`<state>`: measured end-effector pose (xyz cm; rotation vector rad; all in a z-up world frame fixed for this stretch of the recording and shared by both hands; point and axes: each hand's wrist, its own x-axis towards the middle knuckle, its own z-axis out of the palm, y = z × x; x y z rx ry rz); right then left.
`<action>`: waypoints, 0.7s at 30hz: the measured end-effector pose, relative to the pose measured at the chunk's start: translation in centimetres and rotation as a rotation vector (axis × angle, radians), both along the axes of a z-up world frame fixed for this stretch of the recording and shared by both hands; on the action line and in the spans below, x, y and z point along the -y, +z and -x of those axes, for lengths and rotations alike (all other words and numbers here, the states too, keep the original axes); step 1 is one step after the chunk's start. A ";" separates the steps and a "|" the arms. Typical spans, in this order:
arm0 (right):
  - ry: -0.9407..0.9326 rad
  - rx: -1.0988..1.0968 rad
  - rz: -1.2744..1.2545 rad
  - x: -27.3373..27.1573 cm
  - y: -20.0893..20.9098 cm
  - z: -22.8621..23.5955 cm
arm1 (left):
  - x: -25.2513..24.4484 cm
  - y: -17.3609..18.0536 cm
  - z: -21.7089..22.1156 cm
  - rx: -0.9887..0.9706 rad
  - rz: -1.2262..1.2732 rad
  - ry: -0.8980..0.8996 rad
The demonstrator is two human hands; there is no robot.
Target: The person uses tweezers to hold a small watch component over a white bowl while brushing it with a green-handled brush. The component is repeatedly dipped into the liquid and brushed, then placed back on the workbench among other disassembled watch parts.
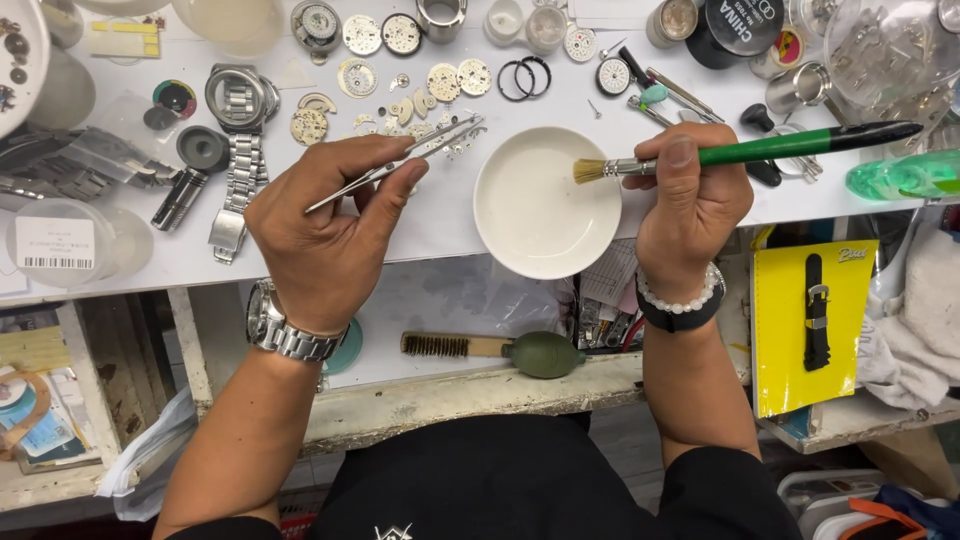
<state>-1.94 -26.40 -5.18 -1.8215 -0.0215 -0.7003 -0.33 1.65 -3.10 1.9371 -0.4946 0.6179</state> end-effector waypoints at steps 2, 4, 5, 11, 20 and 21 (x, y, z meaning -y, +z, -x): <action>-0.004 -0.001 -0.013 0.0 0.0 0.0 | -0.1 0.1 0.1 -0.002 0.001 -0.004; -0.008 -0.004 -0.027 -0.1 0.1 -0.1 | -0.2 0.4 0.2 -0.006 0.002 -0.007; -0.012 0.015 -0.034 -0.2 0.1 -0.1 | -0.2 0.5 0.4 0.009 0.018 -0.020; -0.050 0.106 -0.110 -0.1 0.1 -0.4 | 1.7 0.1 1.7 0.033 0.085 -0.192; -0.051 0.106 -0.191 0.4 0.1 -0.3 | 4.3 0.3 2.4 -0.040 0.038 -0.214; -0.038 0.103 -0.194 0.4 0.0 -0.3 | 4.3 0.1 2.3 -0.042 0.046 -0.196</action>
